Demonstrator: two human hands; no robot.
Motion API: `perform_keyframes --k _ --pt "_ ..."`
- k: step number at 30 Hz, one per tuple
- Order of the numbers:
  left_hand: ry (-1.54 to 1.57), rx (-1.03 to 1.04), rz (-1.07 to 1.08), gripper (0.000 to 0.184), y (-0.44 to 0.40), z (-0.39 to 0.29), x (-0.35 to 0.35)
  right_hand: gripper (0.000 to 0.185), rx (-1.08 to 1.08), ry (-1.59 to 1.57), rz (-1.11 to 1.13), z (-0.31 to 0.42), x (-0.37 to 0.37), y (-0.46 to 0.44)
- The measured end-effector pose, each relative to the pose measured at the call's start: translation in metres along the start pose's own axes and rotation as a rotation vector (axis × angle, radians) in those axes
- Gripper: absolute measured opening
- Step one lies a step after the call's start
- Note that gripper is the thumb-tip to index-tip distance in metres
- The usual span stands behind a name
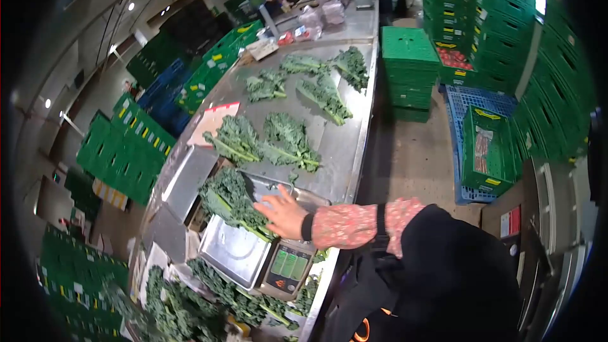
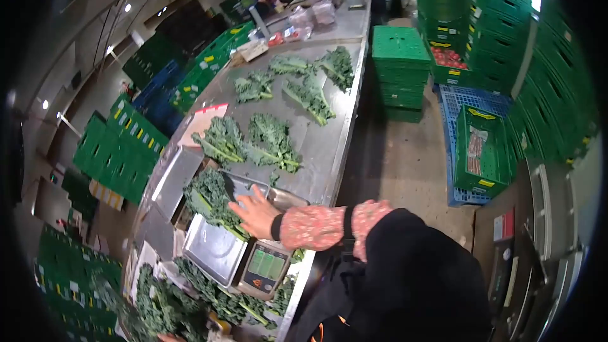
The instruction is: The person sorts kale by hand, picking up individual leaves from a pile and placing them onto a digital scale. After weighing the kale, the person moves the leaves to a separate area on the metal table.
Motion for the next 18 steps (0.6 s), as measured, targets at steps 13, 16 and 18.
perform_keyframes --k 13,16,18 --pt "0.523 -0.137 -0.069 0.039 0.045 -0.128 0.046 0.054 0.191 -0.424 0.191 -0.081 -0.061 0.056" --pt "0.538 -0.095 -0.139 0.036 0.04 -0.132 0.039 0.051 0.191 -0.5 0.244 -0.077 -0.047 0.057" --pt "0.338 -0.07 -0.147 0.034 0.037 -0.125 0.032 0.05 0.191 -0.539 0.282 -0.073 -0.037 0.057"
Point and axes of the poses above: each hand's wrist, its own y-axis away from the middle knuckle, its own x-axis out of the palm, z = x × y, the point moved 6 cm from there along -y, towards the middle knuckle, and after that the axes turned 2 degrees about -z, right-handed, at the moved point
